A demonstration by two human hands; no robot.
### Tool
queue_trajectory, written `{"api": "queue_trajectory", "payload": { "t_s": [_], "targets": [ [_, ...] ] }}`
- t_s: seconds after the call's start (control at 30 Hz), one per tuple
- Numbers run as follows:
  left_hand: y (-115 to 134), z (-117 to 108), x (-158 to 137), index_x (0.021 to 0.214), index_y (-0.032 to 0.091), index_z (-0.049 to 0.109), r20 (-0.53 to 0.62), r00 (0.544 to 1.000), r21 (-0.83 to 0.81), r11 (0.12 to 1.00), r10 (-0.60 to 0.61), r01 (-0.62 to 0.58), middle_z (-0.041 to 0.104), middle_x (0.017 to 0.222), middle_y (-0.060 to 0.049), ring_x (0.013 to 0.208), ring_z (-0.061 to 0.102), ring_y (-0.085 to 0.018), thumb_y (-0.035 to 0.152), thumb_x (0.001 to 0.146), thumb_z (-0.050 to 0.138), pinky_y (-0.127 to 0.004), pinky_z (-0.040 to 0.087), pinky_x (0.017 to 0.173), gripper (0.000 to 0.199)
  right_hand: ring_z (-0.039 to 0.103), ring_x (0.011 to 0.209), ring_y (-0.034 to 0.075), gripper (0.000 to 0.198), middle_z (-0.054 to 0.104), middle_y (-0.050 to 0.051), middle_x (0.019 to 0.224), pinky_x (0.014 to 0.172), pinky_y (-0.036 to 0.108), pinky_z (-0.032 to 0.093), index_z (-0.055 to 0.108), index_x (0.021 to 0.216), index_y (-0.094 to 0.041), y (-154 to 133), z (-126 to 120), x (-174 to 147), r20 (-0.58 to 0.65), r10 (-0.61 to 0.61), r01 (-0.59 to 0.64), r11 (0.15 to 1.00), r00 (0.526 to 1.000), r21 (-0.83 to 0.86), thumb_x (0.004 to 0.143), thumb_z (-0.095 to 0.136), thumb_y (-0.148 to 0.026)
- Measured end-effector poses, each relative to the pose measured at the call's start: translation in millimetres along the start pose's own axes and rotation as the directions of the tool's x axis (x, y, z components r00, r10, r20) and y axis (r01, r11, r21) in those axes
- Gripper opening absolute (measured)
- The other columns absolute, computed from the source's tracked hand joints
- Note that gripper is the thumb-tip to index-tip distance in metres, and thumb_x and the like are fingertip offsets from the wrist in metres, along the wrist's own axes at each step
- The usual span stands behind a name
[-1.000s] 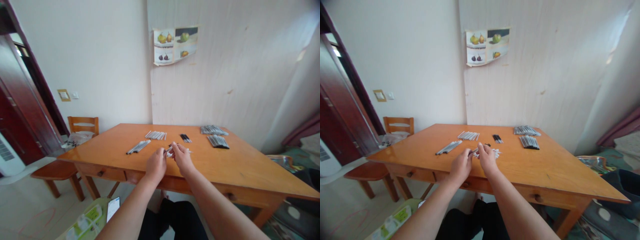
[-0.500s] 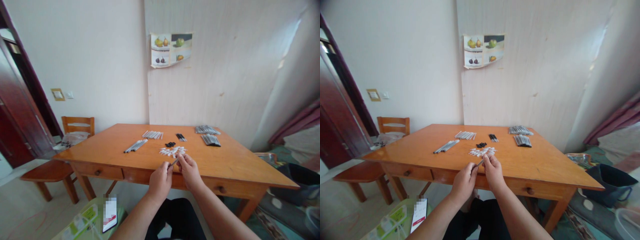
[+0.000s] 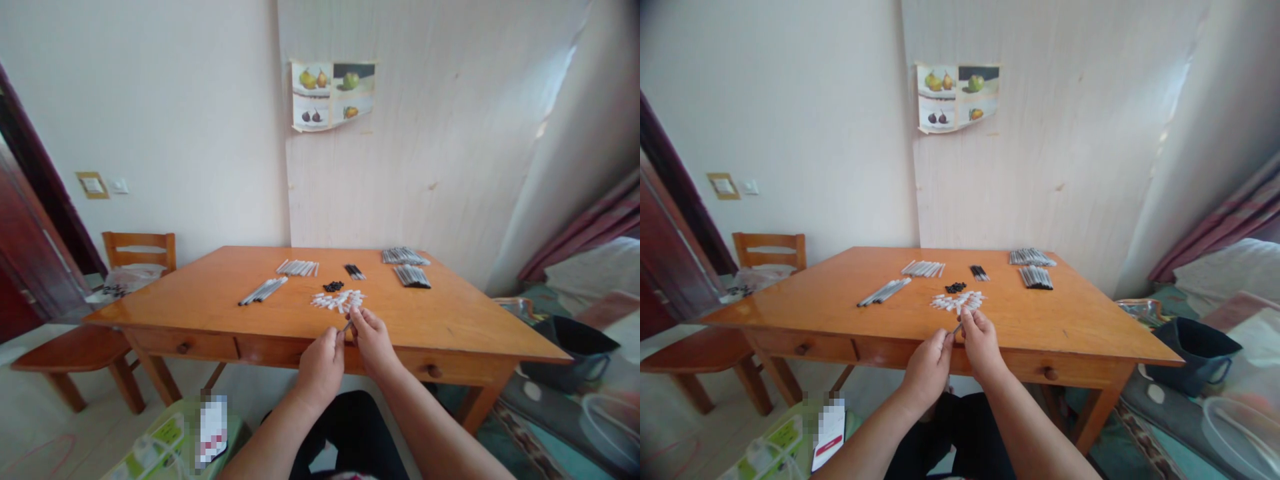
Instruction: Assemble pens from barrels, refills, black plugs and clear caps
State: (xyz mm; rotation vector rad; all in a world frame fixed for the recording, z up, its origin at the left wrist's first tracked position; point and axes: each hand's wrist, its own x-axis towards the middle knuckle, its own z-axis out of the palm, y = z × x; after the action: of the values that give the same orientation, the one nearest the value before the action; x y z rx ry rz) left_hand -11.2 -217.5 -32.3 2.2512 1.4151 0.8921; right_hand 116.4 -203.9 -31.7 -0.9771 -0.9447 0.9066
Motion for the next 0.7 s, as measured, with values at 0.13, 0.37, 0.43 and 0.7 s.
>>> {"api": "queue_trajectory", "payload": {
  "t_s": [0.13,0.37,0.43,0.7],
  "targets": [
    [1.2,1.2,6.2,0.081,0.022,0.052,0.001,1.0,-0.107,0.994,0.002,-0.002,0.065,0.08,-0.006,0.074,0.06,-0.017,0.044,0.097,0.028,-0.026,0.038,0.064,0.037,0.03,0.047,0.008,0.04,0.038,-0.006,0.054,0.044,0.023,0.022,0.056,0.073,-0.018,-1.4,1.8,-0.1,-0.01,-0.018,0.018,1.0,1.0,0.012,0.08,0.06,-0.057],
    [0.2,-0.1,7.7,0.076,0.02,0.052,0.013,1.0,-0.327,0.945,-0.011,0.015,0.06,0.072,-0.002,0.069,0.054,-0.017,0.048,0.094,0.033,-0.027,0.035,0.064,0.038,0.025,0.04,0.005,0.042,0.035,-0.008,0.049,0.038,0.02,0.018,0.054,0.071,-0.017,-11.8,-14.7,30.3,-0.114,0.023,-0.006,0.989,0.993,0.145,0.077,0.063,-0.057],
    [-7.2,1.8,0.0,0.074,0.02,0.053,0.032,0.997,-0.381,0.921,-0.074,0.081,0.056,0.066,-0.001,0.065,0.052,-0.016,0.05,0.092,0.036,-0.027,0.035,0.063,0.039,0.023,0.037,0.005,0.043,0.033,-0.01,0.046,0.035,0.02,0.016,0.052,0.07,-0.018,-23.2,-35.1,51.1,-0.289,0.054,0.008,0.978,0.956,0.209,0.075,0.062,-0.059],
    [-30.4,2.0,-3.7,0.079,0.02,0.057,-0.054,0.974,-0.532,0.832,-0.221,0.159,0.045,0.058,0.003,0.056,0.045,-0.014,0.055,0.089,0.04,-0.025,0.034,0.057,0.041,0.038,0.042,0.005,0.032,0.052,-0.003,0.056,0.038,0.018,0.025,0.062,0.079,-0.015,-23.2,-59.4,79.0,-0.267,-0.053,0.048,0.999,0.962,-0.024,0.071,0.064,-0.046]
  ]
}}
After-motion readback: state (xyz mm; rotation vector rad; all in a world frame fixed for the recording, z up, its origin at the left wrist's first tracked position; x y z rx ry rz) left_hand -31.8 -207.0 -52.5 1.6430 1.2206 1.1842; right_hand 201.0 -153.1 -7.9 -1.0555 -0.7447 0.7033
